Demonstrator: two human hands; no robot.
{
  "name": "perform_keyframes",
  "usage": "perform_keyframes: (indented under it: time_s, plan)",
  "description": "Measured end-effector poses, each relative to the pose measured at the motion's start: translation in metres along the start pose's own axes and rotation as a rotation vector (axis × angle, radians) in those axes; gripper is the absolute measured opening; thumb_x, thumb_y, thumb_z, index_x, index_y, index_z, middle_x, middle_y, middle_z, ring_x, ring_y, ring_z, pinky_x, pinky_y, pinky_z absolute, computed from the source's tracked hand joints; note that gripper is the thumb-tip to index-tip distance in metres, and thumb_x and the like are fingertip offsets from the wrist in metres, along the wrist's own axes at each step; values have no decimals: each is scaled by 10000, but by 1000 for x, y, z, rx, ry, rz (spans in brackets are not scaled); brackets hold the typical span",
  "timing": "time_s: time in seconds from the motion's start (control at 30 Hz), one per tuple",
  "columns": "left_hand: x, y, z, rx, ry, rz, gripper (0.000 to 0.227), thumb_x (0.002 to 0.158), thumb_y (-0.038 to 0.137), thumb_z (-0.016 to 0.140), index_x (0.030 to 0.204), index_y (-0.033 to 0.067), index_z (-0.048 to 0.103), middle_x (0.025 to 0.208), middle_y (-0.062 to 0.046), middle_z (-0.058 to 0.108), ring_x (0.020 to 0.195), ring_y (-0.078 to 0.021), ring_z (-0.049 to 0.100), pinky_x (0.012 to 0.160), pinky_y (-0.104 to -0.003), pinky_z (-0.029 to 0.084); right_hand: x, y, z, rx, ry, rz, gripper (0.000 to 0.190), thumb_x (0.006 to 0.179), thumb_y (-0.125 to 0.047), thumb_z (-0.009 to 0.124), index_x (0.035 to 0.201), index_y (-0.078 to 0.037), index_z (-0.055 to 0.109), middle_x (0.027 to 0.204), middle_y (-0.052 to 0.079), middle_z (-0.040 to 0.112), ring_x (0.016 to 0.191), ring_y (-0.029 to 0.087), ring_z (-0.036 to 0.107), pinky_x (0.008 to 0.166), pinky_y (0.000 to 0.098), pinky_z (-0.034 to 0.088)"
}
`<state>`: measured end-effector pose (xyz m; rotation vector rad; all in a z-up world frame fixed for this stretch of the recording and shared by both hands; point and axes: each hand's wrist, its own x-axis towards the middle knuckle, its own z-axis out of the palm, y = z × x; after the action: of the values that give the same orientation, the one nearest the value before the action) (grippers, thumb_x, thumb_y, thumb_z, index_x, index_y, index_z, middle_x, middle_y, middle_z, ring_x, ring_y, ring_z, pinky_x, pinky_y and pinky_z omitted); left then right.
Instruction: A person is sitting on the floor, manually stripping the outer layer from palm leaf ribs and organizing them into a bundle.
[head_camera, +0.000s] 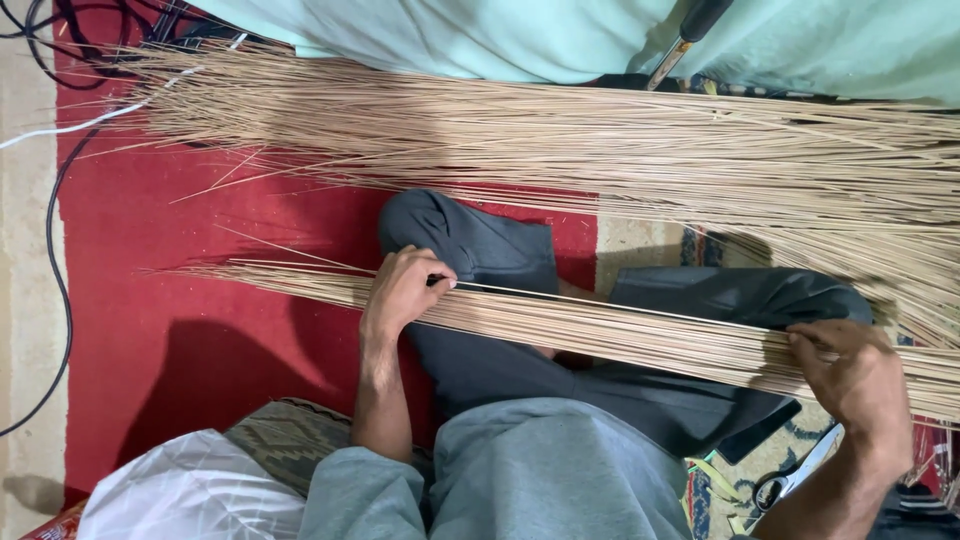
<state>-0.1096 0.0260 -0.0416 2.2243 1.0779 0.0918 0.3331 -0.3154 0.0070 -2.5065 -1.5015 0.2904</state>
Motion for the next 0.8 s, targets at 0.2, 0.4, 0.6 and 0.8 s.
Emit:
perform_keyframes:
  time_s: [0.2, 0.4, 0.6, 0.8]
  plan:
    - [5, 17, -18, -115, -161, -148, 203, 774, 148, 816, 974, 116, 825, 896, -37, 808, 633, -173, 714, 680, -320, 588, 13, -22, -14, -126, -67, 14, 164, 908, -44, 800, 1072, -47, 808, 1089, 102, 807, 597, 158, 734, 425, 250, 582]
    - [41, 23, -13, -153, -120, -55, 258, 836, 206, 756, 1079, 121, 780, 926, -76, 801, 576, -200, 693, 571, -341, 553, 73, -69, -12, -14, 6, -64, 208, 929, -79, 765, 1130, -39, 803, 1038, 123, 797, 595, 207, 705, 500, 308, 585]
    - [138, 5, 51, -227, 12, 219, 134, 874, 209, 733, 996, 182, 780, 917, -134, 779, 910, -386, 735, 768, -469, 591, 190, -78, 78, -24, -158, -92, 241, 967, -318, 673, 1155, -224, 791, 1081, 58, 786, 969, 300, 767, 839, 492, 625]
    - [184, -45, 116, -119, 184, 181, 71, 871, 242, 731, 930, 267, 760, 852, -20, 762, 846, -275, 747, 712, -404, 606, 259, -57, 162, -264, -175, -178, 400, 916, -328, 679, 1308, -254, 710, 1237, 62, 710, 1150, 337, 714, 936, 480, 624]
